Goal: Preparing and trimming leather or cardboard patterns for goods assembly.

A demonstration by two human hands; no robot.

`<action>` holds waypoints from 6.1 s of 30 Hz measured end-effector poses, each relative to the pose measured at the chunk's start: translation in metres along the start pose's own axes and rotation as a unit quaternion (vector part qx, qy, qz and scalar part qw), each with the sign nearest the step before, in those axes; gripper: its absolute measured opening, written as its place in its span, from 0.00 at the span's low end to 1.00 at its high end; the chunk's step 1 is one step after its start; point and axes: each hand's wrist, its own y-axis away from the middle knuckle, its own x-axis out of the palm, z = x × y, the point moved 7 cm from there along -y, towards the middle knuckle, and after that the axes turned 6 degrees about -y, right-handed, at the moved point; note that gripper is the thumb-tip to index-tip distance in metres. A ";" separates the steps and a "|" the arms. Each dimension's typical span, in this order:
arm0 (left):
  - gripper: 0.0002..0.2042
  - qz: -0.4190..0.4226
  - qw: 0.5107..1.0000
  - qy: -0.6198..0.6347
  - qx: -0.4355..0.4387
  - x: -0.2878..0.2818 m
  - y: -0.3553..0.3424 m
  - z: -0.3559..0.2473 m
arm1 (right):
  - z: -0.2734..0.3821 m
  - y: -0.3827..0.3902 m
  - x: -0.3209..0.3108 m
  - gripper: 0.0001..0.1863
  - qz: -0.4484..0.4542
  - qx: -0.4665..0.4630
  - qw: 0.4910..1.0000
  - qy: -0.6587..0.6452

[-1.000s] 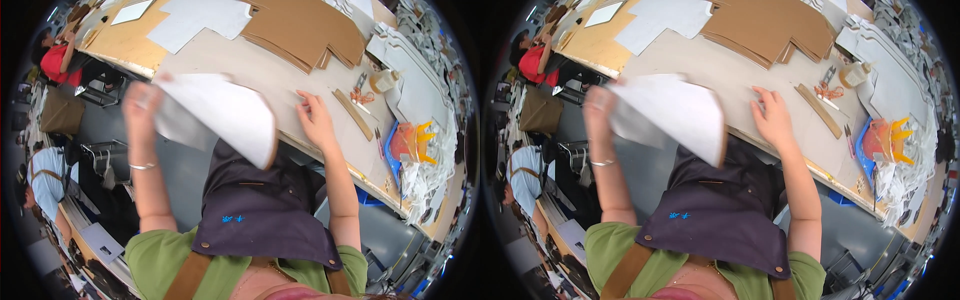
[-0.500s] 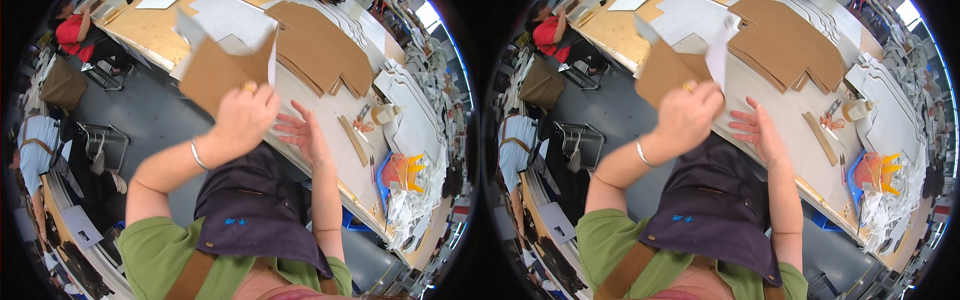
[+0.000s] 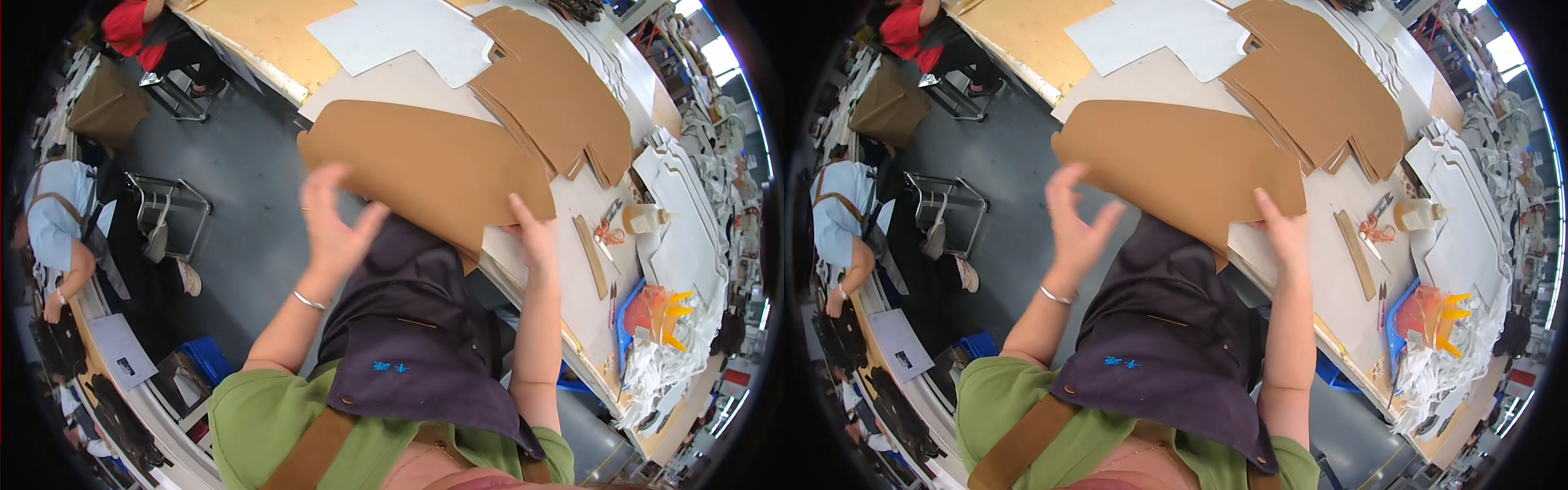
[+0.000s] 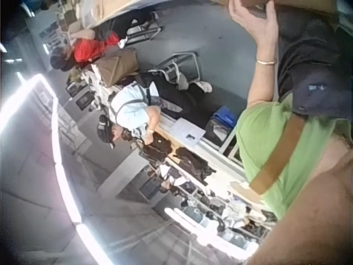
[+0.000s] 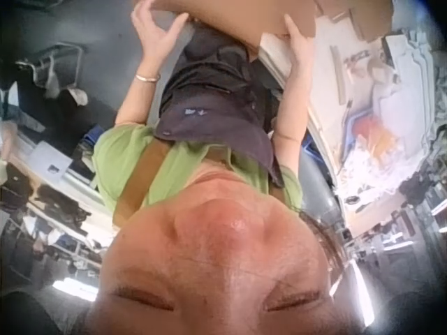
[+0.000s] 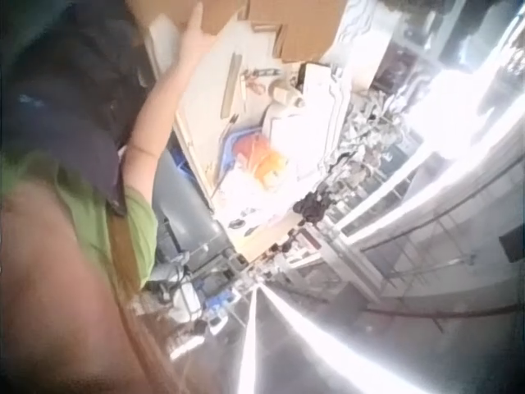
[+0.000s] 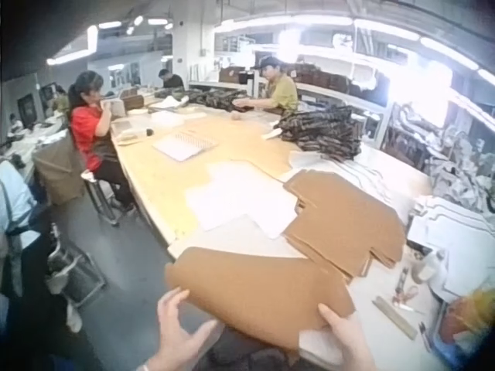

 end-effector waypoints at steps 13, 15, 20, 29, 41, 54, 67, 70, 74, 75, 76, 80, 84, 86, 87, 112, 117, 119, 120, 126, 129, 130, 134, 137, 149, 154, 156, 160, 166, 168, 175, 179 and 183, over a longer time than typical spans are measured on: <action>0.23 0.011 0.915 0.352 -0.199 0.008 -0.020 0.125 | 0.018 -0.010 -0.038 0.18 0.135 -0.153 0.962 0.182; 0.22 -0.001 0.918 0.348 -0.189 -0.005 -0.012 0.118 | 0.011 -0.005 -0.053 0.17 0.099 -0.137 0.971 0.170; 0.22 -0.022 0.899 0.401 -0.176 -0.015 -0.003 0.121 | 0.002 0.002 -0.057 0.16 0.072 -0.150 0.973 0.161; 0.16 0.100 0.870 0.390 -0.285 -0.004 0.017 0.164 | 0.009 0.023 -0.026 0.13 0.109 -0.028 0.983 0.146; 0.20 0.121 0.879 0.381 -0.260 -0.006 0.014 0.167 | 0.005 0.029 -0.030 0.13 0.101 -0.038 0.987 0.117; 0.25 0.169 0.952 0.249 0.063 0.000 -0.188 -0.010 | 0.101 0.011 -0.092 0.24 0.002 -0.281 0.956 0.081; 0.35 0.226 0.942 -0.141 0.202 0.176 -0.247 -0.036 | 0.125 -0.157 -0.173 0.28 -0.276 -0.237 0.863 0.351; 0.36 0.226 0.916 -0.202 0.262 0.181 -0.228 -0.031 | 0.125 -0.130 -0.087 0.21 -0.247 -0.404 0.758 0.448; 0.25 0.245 0.891 -0.290 0.248 0.196 -0.232 -0.051 | 0.071 -0.080 0.021 0.13 0.022 -0.261 0.932 0.251; 0.20 0.287 0.870 -0.332 0.225 0.203 -0.235 -0.048 | 0.059 -0.062 0.035 0.12 0.048 -0.282 0.922 0.260; 0.20 0.283 0.871 -0.334 0.224 0.205 -0.238 -0.042 | 0.047 -0.048 0.045 0.11 0.076 -0.304 0.911 0.267; 0.10 0.143 0.932 -0.267 0.197 0.177 -0.257 -0.011 | 0.018 0.000 0.042 0.10 0.087 -0.354 0.880 0.305; 0.09 -0.072 0.972 -0.192 0.119 0.070 -0.265 -0.012 | 0.004 0.020 -0.002 0.10 0.096 -0.222 0.944 0.224; 0.08 -0.046 0.966 -0.183 0.179 0.041 -0.236 -0.067 | 0.000 0.027 -0.020 0.10 0.087 -0.161 0.962 0.203; 0.08 -0.015 0.957 -0.180 0.226 0.036 -0.211 -0.099 | -0.003 0.024 -0.030 0.13 0.086 -0.080 0.989 0.092; 0.17 0.457 0.770 0.046 0.443 0.209 -0.026 -0.201 | 0.005 0.028 -0.087 0.16 -0.011 -0.012 0.947 0.322; 0.11 0.529 0.721 0.010 0.447 0.238 -0.022 -0.199 | 0.020 0.036 -0.088 0.11 -0.050 -0.080 0.944 0.317; 0.09 0.551 0.714 0.025 0.431 0.241 -0.023 -0.197 | 0.020 0.038 -0.091 0.10 -0.059 -0.073 0.942 0.322; 0.09 0.554 0.712 0.034 0.431 0.242 -0.023 -0.197 | 0.019 0.038 -0.093 0.09 -0.066 -0.072 0.940 0.327; 0.09 0.535 0.716 0.047 0.446 0.239 -0.019 -0.192 | 0.022 0.043 -0.090 0.06 -0.054 -0.124 0.932 0.337; 0.09 0.520 0.721 0.060 0.455 0.238 -0.017 -0.191 | 0.023 0.047 -0.090 0.05 -0.061 -0.177 0.922 0.339; 0.09 0.515 0.721 0.068 0.458 0.238 -0.017 -0.191 | 0.021 0.047 -0.090 0.05 -0.061 -0.176 0.923 0.338; 0.08 0.504 0.728 0.044 0.463 0.236 -0.014 -0.190 | 0.022 0.049 -0.092 0.05 -0.071 -0.213 0.911 0.346; 0.09 0.431 0.736 0.063 0.518 0.225 -0.013 -0.185 | 0.024 0.049 -0.090 0.05 -0.071 -0.204 0.916 0.337; 0.13 0.283 0.721 -0.008 0.632 0.202 0.003 -0.187 | 0.016 0.041 -0.101 0.06 -0.074 -0.078 0.942 0.318; 0.14 0.377 0.788 0.047 0.484 0.222 -0.027 -0.184 | 0.021 0.042 -0.088 0.09 -0.051 -0.104 0.935 0.335; 0.13 0.381 0.770 0.042 0.511 0.228 -0.028 -0.186 | 0.022 0.044 -0.083 0.14 -0.049 -0.168 0.922 0.346; 0.11 0.407 0.746 0.030 0.526 0.232 -0.029 -0.187 | 0.017 0.048 -0.073 0.16 -0.043 -0.182 0.904 0.384; 0.13 0.271 0.720 0.006 0.639 0.210 -0.020 -0.182 | 0.033 0.063 -0.049 0.13 -0.073 -0.283 0.762 0.579; 0.14 0.281 0.728 -0.006 0.625 0.210 -0.019 -0.180 | 0.033 0.055 -0.057 0.13 -0.058 -0.248 0.785 0.565; 0.17 0.261 0.769 -0.011 0.584 0.195 -0.011 -0.181 | 0.041 0.073 -0.060 0.13 0.006 -0.298 0.759 0.579; 0.19 0.300 0.791 0.019 0.533 0.186 -0.002 -0.173 | 0.044 0.058 -0.140 0.22 -0.185 -0.254 0.794 0.521; 0.20 0.380 0.766 0.074 0.513 0.160 0.035 -0.173 | 0.035 0.046 -0.175 0.21 -0.182 -0.140 0.789 0.570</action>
